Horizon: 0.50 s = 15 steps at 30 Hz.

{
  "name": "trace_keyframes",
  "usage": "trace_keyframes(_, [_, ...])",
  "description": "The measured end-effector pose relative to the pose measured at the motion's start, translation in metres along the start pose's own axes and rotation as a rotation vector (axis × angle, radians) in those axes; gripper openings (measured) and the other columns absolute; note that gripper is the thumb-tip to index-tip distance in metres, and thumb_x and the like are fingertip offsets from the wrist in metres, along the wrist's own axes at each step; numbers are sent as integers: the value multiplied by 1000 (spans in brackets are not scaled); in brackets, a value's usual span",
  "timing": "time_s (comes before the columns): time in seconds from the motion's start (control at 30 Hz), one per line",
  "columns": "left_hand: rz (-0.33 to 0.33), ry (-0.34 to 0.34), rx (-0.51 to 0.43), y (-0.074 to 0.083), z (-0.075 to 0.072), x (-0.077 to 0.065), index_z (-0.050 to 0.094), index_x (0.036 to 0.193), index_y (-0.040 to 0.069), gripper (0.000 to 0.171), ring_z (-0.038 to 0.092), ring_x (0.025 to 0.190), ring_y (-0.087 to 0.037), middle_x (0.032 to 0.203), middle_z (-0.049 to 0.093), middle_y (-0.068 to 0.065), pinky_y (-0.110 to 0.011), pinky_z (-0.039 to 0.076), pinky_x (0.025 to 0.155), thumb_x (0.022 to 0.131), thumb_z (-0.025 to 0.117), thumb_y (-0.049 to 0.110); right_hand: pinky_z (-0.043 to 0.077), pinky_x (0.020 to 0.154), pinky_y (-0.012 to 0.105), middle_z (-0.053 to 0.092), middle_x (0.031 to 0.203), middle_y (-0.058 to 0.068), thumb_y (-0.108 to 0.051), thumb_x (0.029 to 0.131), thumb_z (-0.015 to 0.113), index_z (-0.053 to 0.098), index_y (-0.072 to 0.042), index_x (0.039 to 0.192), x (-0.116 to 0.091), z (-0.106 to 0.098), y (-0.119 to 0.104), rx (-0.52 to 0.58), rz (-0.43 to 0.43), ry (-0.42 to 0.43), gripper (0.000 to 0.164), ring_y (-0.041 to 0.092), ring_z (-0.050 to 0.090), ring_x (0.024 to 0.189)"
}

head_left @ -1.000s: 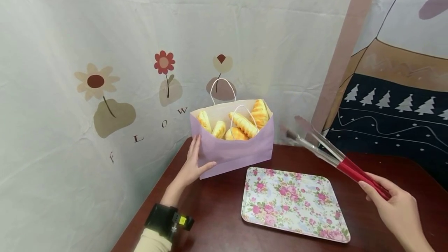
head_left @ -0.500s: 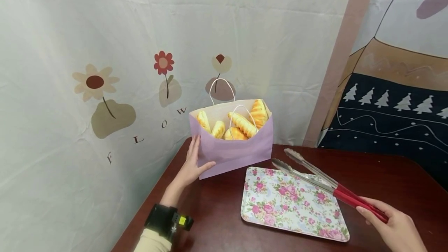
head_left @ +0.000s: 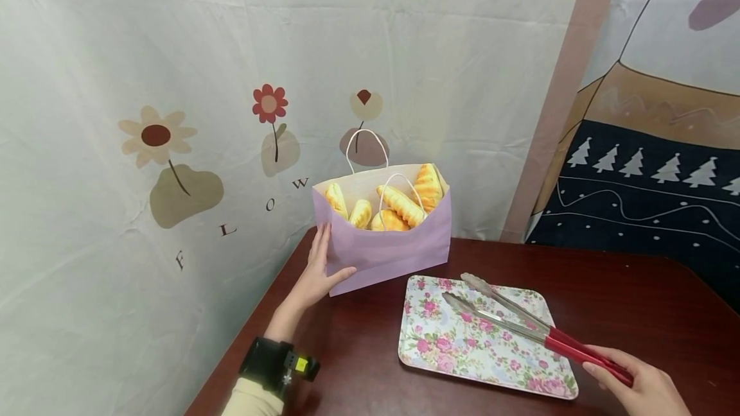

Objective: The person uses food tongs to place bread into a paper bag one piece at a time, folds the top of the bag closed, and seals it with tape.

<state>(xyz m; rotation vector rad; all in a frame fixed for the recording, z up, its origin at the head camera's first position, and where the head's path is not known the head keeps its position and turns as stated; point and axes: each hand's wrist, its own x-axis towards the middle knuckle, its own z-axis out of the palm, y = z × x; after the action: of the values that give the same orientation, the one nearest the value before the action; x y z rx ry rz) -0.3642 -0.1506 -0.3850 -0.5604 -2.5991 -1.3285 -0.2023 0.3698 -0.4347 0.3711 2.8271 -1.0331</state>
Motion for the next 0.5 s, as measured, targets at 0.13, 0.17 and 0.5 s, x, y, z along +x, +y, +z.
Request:
trace_keyframes(0.13, [-7,-2,4,1,0,0,-4,162,24,108,-8,156,-36,169,-11,-6,-72,13,116,87,72,44,40,52,23,63,88,3,-53,92,65,50,7,139,0,5,5,-34,-7,6,78,14,50,70])
trace_keyframes(0.17, [-6,-2,4,1,0,0,-4,162,24,108,-8,156,-36,169,-11,-6,-72,13,116,87,72,44,40,52,23,63,88,3,-52,92,65,50,7,139,0,6,7,-43,-10,5,77,14,50,69])
trace_keyframes(0.5, [-1,1,-5,0,1,0,-4,162,23,108,-8,155,-38,169,-11,-8,-73,14,116,88,72,43,41,58,25,62,96,8,-55,92,62,46,4,143,6,6,18,-73,-11,-77,80,15,51,77])
